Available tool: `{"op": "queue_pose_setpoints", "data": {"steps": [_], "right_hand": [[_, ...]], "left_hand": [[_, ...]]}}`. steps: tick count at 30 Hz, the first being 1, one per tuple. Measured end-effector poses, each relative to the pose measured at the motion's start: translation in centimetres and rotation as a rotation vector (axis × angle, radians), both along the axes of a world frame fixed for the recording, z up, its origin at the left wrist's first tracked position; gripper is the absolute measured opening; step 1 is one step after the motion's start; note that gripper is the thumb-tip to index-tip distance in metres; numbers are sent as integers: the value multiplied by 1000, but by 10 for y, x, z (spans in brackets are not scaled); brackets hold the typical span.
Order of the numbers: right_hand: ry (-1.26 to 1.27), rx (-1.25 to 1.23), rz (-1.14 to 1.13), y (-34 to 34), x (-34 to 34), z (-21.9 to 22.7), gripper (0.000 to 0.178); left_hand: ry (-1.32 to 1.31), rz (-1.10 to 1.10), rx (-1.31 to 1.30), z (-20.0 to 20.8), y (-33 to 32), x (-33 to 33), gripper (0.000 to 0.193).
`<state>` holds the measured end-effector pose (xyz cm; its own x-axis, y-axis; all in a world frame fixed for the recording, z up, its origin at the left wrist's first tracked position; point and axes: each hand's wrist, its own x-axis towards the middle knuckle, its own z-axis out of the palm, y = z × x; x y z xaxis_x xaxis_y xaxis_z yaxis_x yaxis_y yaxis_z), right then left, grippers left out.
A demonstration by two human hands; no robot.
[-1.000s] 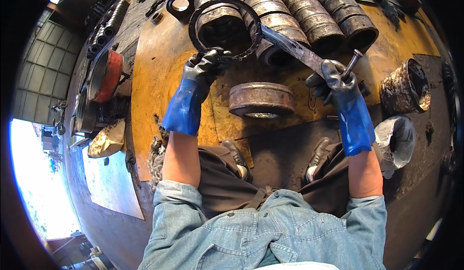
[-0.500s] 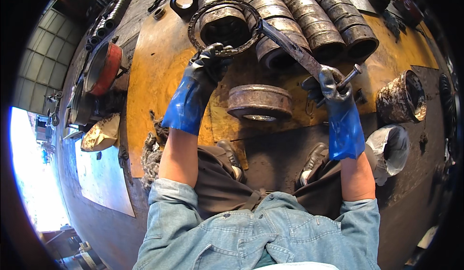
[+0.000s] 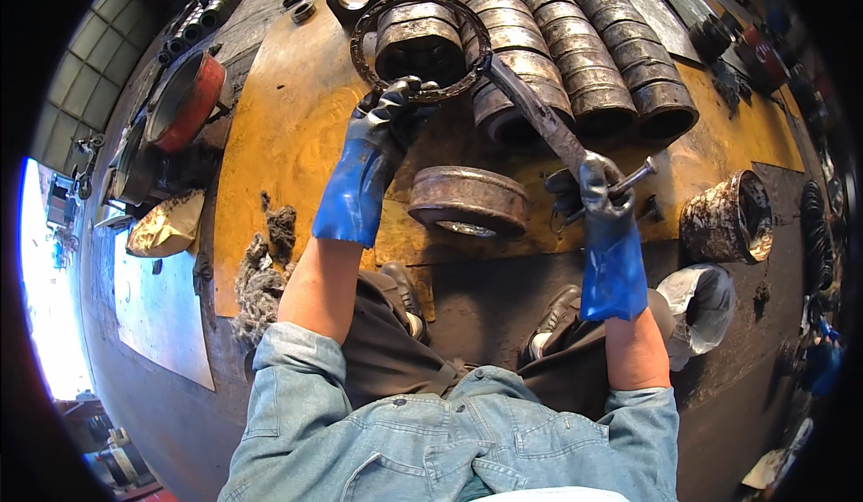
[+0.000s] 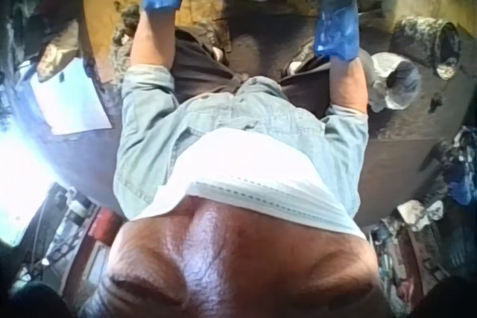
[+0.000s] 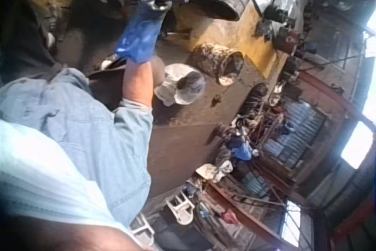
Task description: The person uses a hammer and a flat tool to remove material from metal rings while sitting on the floor, and subsequently handles a large circular frame and a smaller metal cylinder.
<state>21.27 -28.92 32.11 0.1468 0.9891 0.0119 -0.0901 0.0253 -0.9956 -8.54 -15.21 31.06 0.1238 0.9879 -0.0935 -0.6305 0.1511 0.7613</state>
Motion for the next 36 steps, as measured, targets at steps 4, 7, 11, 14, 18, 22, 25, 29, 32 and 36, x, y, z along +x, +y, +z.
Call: {"op": "queue_pose_setpoints", "data": {"steps": [4, 7, 11, 14, 18, 22, 25, 29, 32, 36], "right_hand": [[36, -35, 122, -4, -17, 2, 40], [16, -30, 144, -4, -16, 1, 42], [105, -58, 111, -4, -14, 4, 40], [57, -123, 180, -9, -22, 6, 39], [133, -92, 131, -9, -30, 0, 38], [203, -121, 202, -6, -28, -8, 37], [315, -86, 187, -7, -27, -10, 40], [732, 38, 223, 6, -7, -16, 40], [812, -161, 58, 7, -8, -14, 39], [272, -298, 86, 0, -16, -8, 39]], "left_hand": [[-86, 51, -3, -16, 10, -10, 26], [-113, 60, -42, -15, 13, -4, 26], [-105, 78, 52, -15, 5, -5, 26], [-110, 77, 97, -14, 1, -3, 25], [-137, 37, 23, -22, 12, -7, 26], [-170, 89, 29, -24, 10, -2, 24], [-282, 81, -23, -25, 14, -7, 24], [-262, 71, -10, -14, 11, -10, 26], [-316, -45, 84, -10, 6, -16, 28], [-63, 127, 55, 2, -5, 12, 23]]}}
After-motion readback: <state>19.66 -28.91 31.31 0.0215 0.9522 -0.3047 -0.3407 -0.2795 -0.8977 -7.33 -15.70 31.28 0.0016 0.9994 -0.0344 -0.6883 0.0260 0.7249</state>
